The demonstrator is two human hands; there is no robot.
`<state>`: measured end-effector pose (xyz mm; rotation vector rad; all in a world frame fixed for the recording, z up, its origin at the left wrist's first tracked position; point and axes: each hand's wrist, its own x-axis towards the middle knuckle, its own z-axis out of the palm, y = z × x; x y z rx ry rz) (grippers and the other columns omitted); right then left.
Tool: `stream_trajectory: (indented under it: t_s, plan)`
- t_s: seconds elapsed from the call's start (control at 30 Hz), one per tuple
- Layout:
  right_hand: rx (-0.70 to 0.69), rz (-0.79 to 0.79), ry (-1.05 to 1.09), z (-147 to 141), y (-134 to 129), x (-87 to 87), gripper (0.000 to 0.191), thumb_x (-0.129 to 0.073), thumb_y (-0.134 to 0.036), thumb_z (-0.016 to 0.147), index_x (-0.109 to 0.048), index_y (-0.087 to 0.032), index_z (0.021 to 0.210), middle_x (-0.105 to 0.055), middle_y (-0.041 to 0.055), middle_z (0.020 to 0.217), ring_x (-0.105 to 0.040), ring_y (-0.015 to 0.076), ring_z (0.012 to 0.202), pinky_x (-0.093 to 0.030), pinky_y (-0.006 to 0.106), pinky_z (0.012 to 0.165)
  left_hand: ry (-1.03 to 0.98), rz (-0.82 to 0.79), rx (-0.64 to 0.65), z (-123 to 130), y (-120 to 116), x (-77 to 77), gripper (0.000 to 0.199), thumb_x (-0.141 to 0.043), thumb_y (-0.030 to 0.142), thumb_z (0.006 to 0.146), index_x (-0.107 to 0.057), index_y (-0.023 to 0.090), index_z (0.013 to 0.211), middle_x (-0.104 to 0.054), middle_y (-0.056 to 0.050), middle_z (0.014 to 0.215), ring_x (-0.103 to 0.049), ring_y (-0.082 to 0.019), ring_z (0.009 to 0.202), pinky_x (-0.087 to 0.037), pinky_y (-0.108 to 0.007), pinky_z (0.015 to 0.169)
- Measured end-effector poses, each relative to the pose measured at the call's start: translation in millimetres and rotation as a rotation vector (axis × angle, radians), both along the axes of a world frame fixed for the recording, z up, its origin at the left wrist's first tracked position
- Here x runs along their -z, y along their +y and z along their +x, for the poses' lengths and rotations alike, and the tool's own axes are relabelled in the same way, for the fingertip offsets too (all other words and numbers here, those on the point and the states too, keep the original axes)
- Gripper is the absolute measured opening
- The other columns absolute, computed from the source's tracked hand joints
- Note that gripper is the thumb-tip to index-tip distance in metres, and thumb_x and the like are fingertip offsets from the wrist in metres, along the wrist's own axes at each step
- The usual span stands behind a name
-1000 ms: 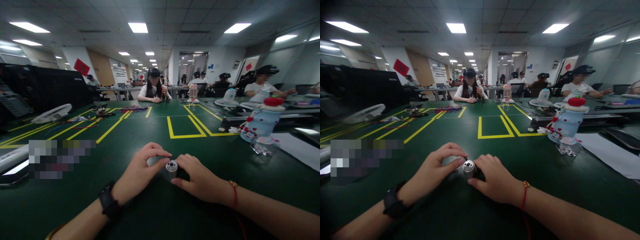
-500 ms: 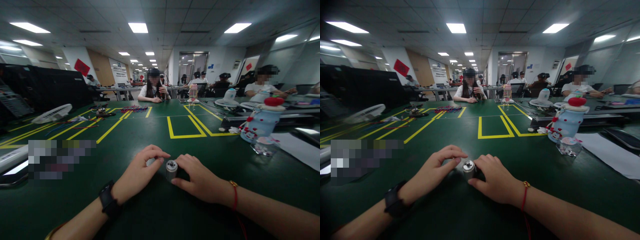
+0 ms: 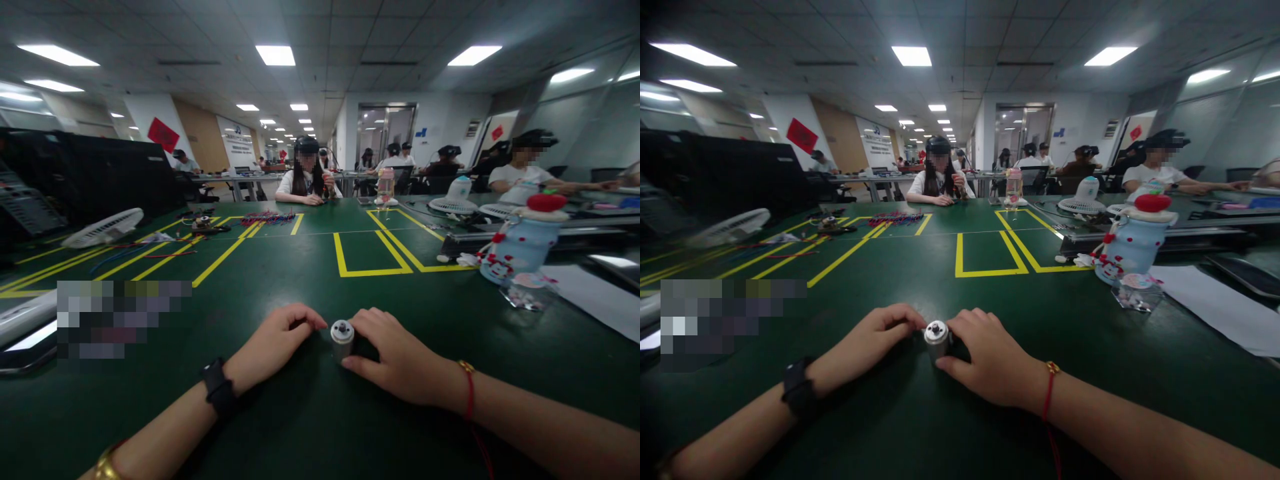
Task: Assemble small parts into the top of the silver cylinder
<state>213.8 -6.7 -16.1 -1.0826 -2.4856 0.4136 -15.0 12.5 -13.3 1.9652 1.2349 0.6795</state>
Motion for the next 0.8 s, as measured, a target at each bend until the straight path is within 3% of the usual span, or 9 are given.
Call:
stream_trajectory:
  t_s: [0.47,0.8]
  plan:
    - [0.005,-0.003,0.004,0,-2,-1.3,0.023,-0.062,-0.035,0.083,-0.055,-0.020,0.100,-0.057,0.0040,0.097,-0.048,0.0210,0.086,-0.038,0.036,0.078,-0.015,-0.022,0.028,2,-4,-6.7,0.021,-0.048,0.024,0.086,-0.066,0.019,0.096,-0.068,-0.003,0.097,-0.061,-0.019,0.090,-0.046,-0.032,0.083]
    - [0.001,0.010,0.004,0,-1,0.7,0.023,-0.062,-0.036,0.083,-0.054,-0.020,0.099,-0.057,0.0043,0.097,-0.047,0.0212,0.086,-0.038,0.036,0.077,-0.061,0.174,0.021,18,-20,-20.5,0.019,-0.053,0.034,0.089,-0.067,0.023,0.096,-0.063,-0.003,0.096,-0.058,-0.018,0.089,-0.045,-0.030,0.080]
